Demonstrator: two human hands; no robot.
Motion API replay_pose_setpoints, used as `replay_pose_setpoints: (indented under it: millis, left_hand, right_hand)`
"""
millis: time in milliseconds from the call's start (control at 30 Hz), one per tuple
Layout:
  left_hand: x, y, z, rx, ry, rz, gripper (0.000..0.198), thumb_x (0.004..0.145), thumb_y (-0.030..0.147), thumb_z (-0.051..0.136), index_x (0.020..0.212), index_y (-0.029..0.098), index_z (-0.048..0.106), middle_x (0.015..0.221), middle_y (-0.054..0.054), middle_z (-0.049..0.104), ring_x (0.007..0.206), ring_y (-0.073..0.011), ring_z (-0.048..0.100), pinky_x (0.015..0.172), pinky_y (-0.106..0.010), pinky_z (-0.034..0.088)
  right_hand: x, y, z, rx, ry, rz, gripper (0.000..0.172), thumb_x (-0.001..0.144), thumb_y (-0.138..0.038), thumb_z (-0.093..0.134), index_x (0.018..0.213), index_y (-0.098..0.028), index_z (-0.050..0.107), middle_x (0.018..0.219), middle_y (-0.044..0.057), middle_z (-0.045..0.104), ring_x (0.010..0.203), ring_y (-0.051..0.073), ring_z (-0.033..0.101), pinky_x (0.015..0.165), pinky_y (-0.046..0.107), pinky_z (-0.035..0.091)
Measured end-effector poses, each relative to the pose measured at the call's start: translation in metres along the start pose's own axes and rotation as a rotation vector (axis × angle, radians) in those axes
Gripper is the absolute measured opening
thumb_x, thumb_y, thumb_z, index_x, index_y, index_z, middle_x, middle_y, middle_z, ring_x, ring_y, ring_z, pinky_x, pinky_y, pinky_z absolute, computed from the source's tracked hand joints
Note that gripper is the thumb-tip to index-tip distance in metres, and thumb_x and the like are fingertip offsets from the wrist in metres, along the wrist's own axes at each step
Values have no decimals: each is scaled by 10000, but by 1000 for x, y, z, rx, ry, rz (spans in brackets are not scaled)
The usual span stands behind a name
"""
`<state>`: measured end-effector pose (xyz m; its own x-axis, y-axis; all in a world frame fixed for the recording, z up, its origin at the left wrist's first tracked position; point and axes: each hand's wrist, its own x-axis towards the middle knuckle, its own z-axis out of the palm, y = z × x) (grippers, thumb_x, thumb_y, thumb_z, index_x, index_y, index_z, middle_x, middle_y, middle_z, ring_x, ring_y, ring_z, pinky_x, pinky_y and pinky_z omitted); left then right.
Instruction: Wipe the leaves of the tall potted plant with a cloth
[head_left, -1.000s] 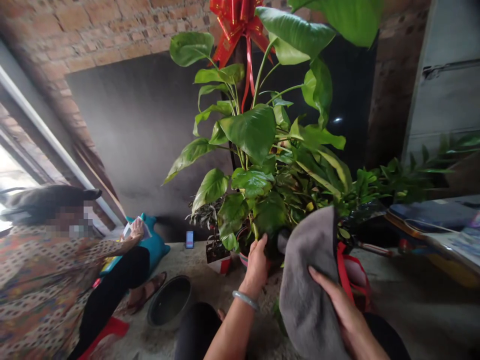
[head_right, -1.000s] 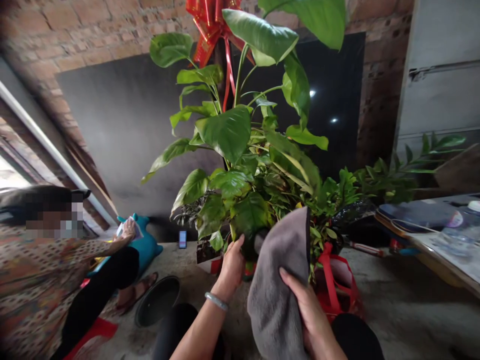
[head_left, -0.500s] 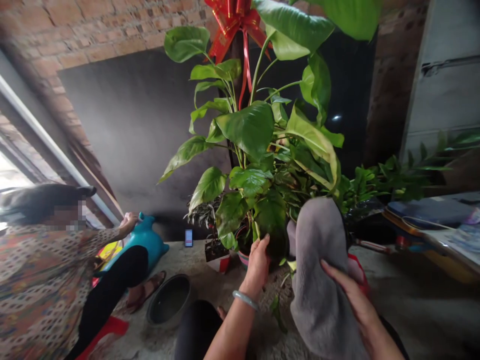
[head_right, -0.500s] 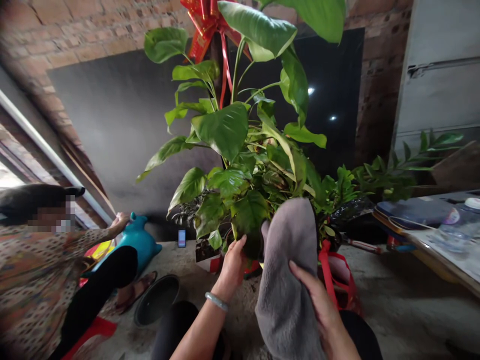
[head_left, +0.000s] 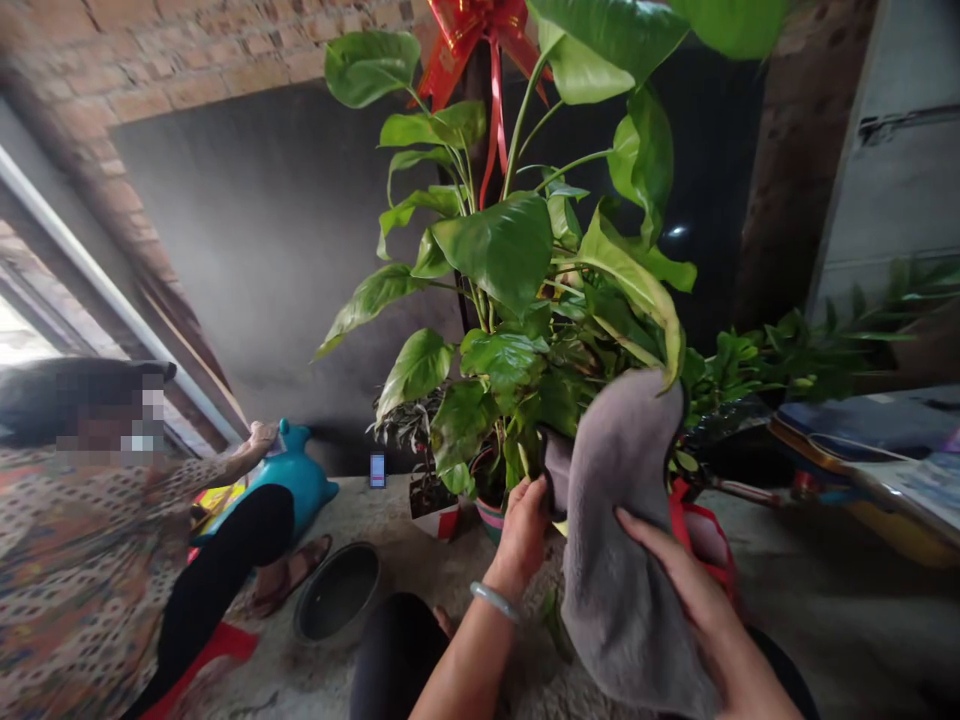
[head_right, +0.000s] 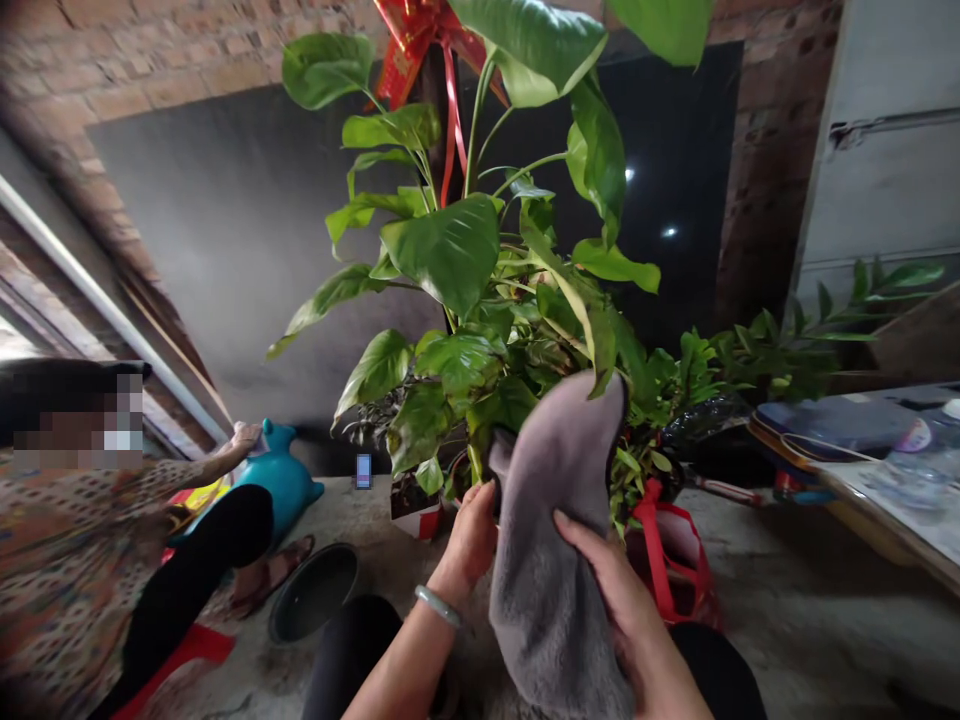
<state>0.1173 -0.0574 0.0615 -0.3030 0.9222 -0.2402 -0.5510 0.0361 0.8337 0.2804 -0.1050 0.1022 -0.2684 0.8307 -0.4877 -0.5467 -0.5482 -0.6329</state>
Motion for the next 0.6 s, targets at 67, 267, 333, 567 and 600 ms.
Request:
replay_pose_setpoints:
  millis: [67, 267, 333, 567, 600]
  left_hand:
    - [4, -3, -4, -7, 10, -19, 467, 538, 474, 924, 789, 200, 641, 777, -5, 716, 723, -165, 632, 680, -275, 478]
    - [15, -10, -17, -6, 70, -7, 431, 553, 451, 915, 786, 205, 647, 815, -19, 721, 770, -187, 654, 700, -288, 494]
    - [13, -12, -12, 27, 22, 16, 345, 602, 427, 884, 720, 207, 646, 724, -7, 684, 718, -182, 631, 680, -282, 488]
    - [-7, -9, 5, 133, -253, 28, 157, 619, 254, 818, 726, 222, 708, 665, -13, 677, 742, -212, 638, 819, -338, 534]
    - [-9, -7, -1, 189, -288, 58, 145, 600, 197, 796, 720, 218, 715, 667, -16, 681, 752, -215, 637, 822, -333, 530]
  right_hand:
    - [14, 22, -27, -54, 72, 61, 507, 590, -432, 961, 977, -146, 800, 771, 78, 843, 958, 358, 810, 933, 422, 637]
    - [-17, 38, -62, -190, 141, 65, 613, 606, -476, 947, 1112, -170, 785, 903, 102, 859, 1039, 380, 792, 916, 406, 631]
    - [-30, 11, -40, -119, 100, 67, 741, 618, -470, 943, 1259, -166, 730, 856, 95, 858, 903, 374, 816, 880, 449, 643]
    - [12, -20, 10, 29, -71, 36, 323, 716, -417, 889, 895, -162, 806, 744, 48, 839, 916, 304, 817, 908, 378, 634]
    - [17, -8, 0, -1, -58, 64, 306, 706, -427, 892, 843, -168, 802, 749, 49, 839, 956, 303, 811, 927, 372, 626]
